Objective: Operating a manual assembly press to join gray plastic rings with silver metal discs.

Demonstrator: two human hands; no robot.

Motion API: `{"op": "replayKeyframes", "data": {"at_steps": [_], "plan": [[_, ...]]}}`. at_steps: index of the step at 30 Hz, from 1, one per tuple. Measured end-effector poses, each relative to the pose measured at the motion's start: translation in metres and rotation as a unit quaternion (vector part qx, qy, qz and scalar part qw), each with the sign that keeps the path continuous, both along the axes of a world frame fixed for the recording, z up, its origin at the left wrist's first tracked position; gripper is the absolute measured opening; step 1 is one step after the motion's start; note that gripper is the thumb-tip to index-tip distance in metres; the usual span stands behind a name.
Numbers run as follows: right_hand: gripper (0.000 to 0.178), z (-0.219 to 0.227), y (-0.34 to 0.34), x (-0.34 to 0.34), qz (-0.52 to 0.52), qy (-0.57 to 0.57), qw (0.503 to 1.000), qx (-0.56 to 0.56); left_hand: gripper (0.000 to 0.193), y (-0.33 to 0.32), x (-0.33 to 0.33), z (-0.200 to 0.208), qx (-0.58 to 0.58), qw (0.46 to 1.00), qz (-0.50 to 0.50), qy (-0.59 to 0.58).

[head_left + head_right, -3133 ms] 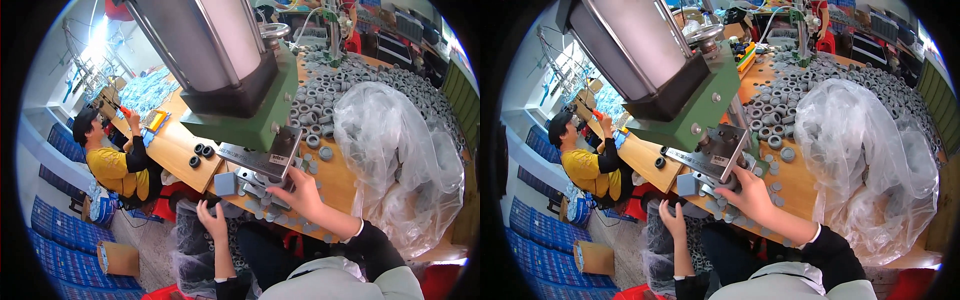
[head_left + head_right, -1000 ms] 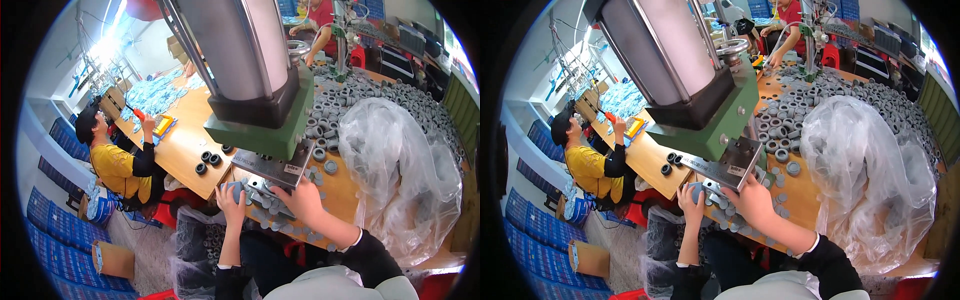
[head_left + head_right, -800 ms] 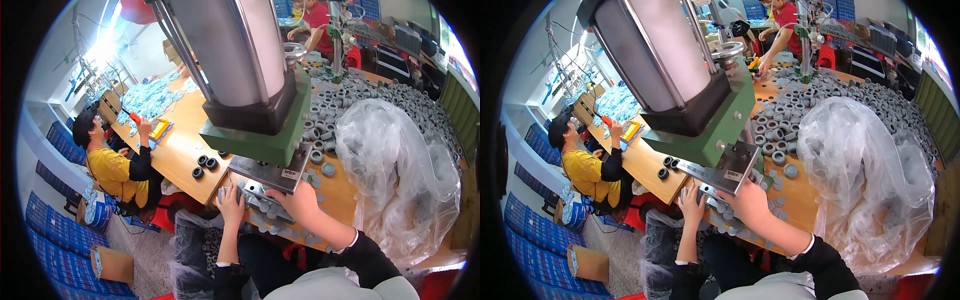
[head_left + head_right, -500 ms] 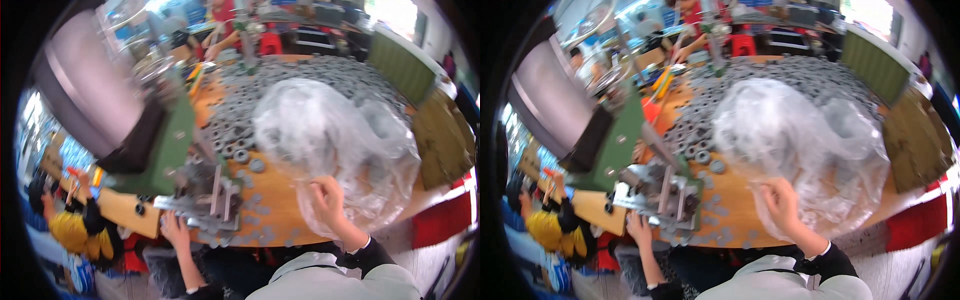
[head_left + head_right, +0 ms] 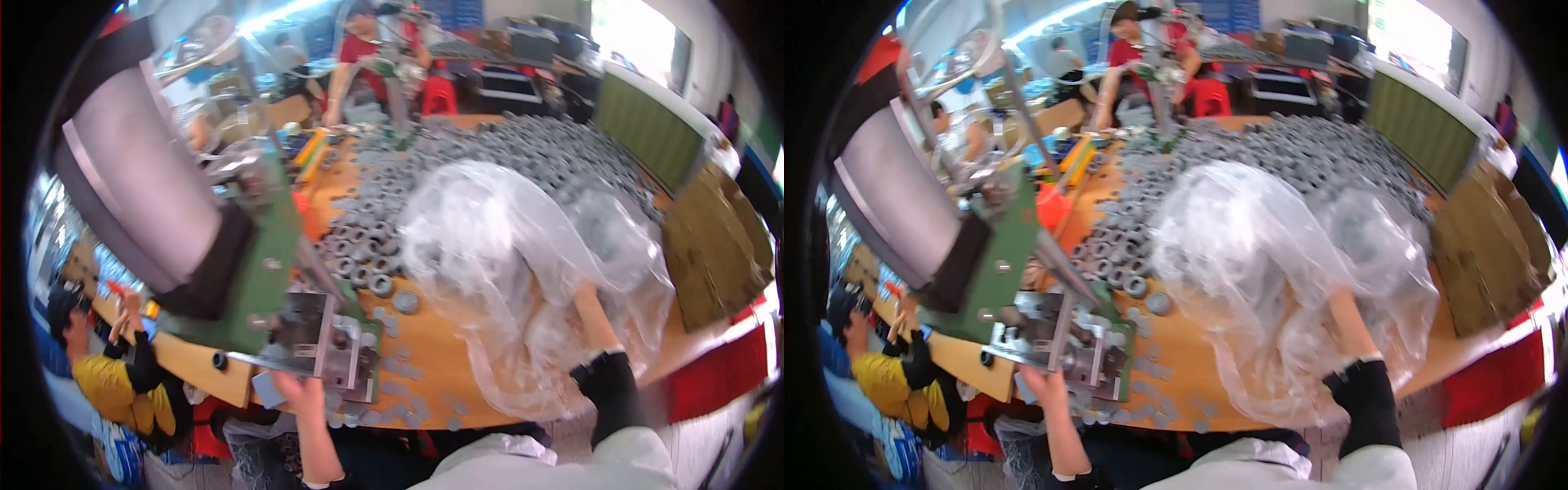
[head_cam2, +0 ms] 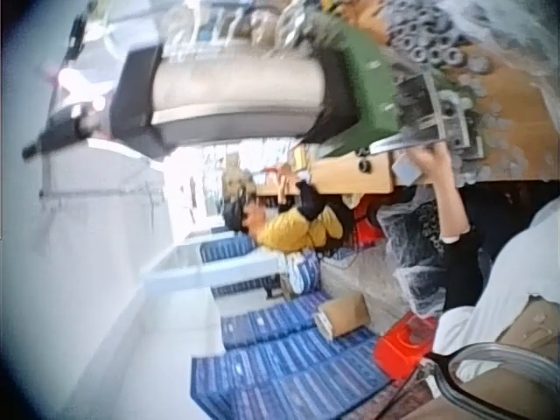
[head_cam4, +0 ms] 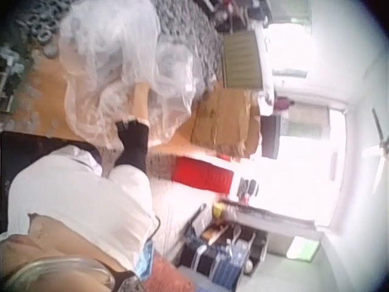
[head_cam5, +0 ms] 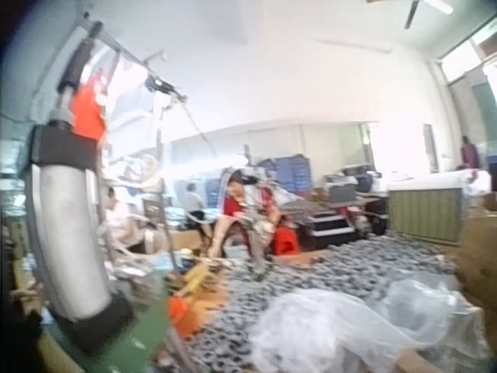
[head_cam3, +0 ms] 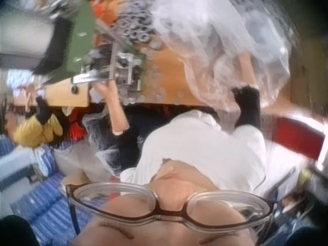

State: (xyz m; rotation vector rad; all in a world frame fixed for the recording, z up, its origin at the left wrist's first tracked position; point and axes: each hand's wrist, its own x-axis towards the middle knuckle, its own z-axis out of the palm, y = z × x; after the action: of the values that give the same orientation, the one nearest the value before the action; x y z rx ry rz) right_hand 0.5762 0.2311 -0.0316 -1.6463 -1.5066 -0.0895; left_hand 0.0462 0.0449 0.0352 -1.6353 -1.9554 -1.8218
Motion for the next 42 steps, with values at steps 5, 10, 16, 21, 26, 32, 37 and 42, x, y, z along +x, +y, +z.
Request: {"op": "replayKeyframes", "data": {"at_steps": [5,10,16,21,26,32,37,42], "plan": [[0.048,0.043,-0.055,0.019,-0.039,0.093,0.987,-0.129,0.041,0.009,0.047,0.033,0.044,0.998,-0.007,-0.054],[0.054,0.063,-0.132,0.024,0.020,0.060,0.996,-0.056,0.044,-0.007,0.053,0.022,0.030,0.991,0.104,0.085],[0.057,0.123,-0.184,-0.091,0.329,0.119,0.927,-0.135,0.040,-0.053,0.032,-0.012,0.072,0.981,0.181,-0.016],[0.064,0.144,-0.169,-0.243,0.532,0.124,0.826,-0.136,0.071,-0.153,-0.017,-0.096,-0.080,0.885,0.457,0.035],[0.059,0.132,-0.153,-0.343,0.541,0.143,0.822,-0.106,0.059,-0.163,-0.018,-0.103,-0.155,0.904,0.398,0.016],[0.040,0.132,-0.146,-0.380,0.536,0.142,0.822,-0.128,0.041,-0.098,-0.042,-0.062,-0.093,0.956,0.245,0.131],[0.028,0.142,-0.141,-0.387,0.563,0.161,0.801,-0.124,0.041,-0.047,-0.068,-0.060,-0.213,0.932,0.208,0.206],[0.058,0.146,-0.166,-0.321,0.565,0.175,0.799,-0.112,0.043,-0.023,-0.071,-0.077,-0.309,0.894,0.207,0.250]]}}
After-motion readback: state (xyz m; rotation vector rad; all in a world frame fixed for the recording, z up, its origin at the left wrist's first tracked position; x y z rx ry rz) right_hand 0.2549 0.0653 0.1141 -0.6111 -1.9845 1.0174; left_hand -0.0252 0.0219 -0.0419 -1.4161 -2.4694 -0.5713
